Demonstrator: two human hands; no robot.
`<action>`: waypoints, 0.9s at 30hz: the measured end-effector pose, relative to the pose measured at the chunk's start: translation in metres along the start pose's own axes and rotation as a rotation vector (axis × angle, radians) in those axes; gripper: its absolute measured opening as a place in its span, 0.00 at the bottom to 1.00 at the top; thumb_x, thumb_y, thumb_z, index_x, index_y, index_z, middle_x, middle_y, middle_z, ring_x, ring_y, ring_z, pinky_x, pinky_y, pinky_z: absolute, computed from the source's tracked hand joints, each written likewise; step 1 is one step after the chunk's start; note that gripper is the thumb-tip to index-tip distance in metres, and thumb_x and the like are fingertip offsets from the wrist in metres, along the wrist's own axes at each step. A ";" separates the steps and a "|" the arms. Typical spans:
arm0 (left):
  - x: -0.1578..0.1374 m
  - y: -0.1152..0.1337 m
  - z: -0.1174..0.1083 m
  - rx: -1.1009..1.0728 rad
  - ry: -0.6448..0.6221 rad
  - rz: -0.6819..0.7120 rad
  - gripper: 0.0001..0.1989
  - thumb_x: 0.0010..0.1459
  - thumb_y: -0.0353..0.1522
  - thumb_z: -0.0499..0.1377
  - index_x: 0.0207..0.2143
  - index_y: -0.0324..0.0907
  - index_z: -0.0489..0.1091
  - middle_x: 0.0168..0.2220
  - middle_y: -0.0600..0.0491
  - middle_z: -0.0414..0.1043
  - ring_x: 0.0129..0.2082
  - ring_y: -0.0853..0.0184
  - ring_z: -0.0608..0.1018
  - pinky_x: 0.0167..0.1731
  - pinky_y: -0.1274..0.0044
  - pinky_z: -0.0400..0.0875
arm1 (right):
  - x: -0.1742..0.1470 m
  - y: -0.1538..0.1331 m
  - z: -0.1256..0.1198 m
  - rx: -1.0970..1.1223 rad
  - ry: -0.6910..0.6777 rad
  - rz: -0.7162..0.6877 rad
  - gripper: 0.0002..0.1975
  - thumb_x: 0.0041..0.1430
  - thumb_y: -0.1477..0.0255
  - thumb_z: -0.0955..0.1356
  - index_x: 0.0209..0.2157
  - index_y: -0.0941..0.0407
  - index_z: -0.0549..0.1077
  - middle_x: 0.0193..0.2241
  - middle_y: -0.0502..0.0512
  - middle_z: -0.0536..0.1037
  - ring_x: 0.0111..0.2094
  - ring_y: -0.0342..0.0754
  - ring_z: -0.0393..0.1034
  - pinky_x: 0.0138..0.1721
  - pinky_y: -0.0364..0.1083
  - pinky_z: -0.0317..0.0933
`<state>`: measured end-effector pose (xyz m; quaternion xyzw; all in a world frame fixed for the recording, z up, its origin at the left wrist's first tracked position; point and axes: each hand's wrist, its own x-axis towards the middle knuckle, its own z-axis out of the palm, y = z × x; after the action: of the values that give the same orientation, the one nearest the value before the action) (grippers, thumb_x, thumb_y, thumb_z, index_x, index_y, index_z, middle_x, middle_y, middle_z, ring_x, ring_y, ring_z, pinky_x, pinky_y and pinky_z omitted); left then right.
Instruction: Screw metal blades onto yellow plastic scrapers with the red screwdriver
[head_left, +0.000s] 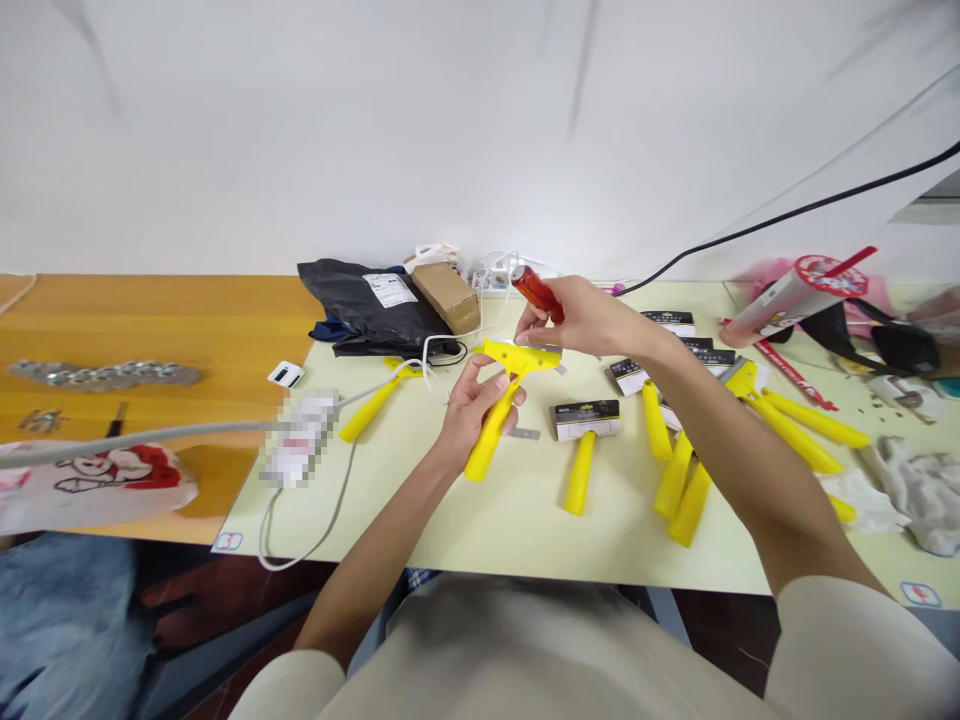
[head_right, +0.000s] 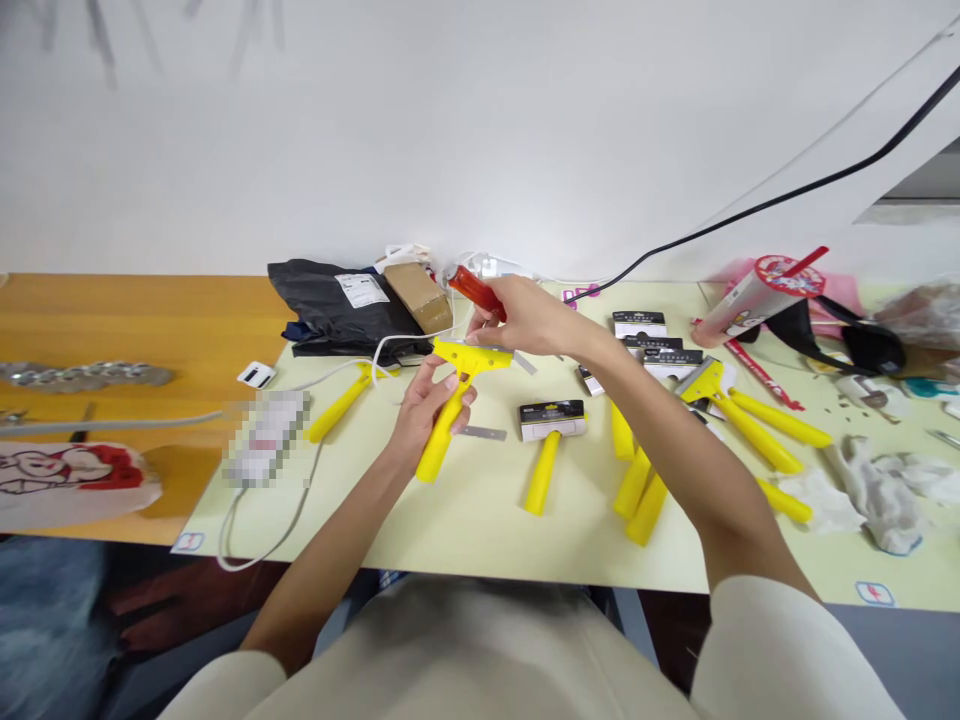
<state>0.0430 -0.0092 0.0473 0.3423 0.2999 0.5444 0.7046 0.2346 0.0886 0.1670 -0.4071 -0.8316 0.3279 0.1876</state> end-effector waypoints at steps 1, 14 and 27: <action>0.000 -0.002 -0.001 -0.005 -0.001 -0.005 0.25 0.59 0.42 0.73 0.49 0.50 0.61 0.37 0.56 0.76 0.27 0.71 0.79 0.16 0.85 0.64 | 0.000 0.000 0.003 0.009 -0.008 0.012 0.08 0.58 0.68 0.74 0.35 0.56 0.73 0.37 0.54 0.85 0.31 0.47 0.72 0.32 0.45 0.60; -0.001 -0.007 -0.009 0.040 -0.005 0.033 0.19 0.69 0.46 0.64 0.45 0.49 0.57 0.26 0.62 0.75 0.12 0.75 0.69 0.11 0.85 0.62 | 0.000 -0.005 0.018 -0.033 0.013 -0.039 0.05 0.58 0.71 0.71 0.35 0.57 0.75 0.29 0.51 0.80 0.28 0.45 0.68 0.33 0.46 0.57; -0.001 -0.004 -0.025 0.107 -0.028 0.032 0.16 0.72 0.46 0.60 0.47 0.49 0.58 0.25 0.61 0.74 0.11 0.74 0.68 0.11 0.84 0.61 | 0.014 -0.004 0.028 -0.012 -0.005 -0.033 0.07 0.59 0.71 0.73 0.33 0.57 0.73 0.30 0.51 0.80 0.28 0.44 0.67 0.33 0.46 0.57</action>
<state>0.0253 -0.0070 0.0293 0.3918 0.3133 0.5338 0.6807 0.2077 0.0869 0.1509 -0.3938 -0.8406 0.3207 0.1886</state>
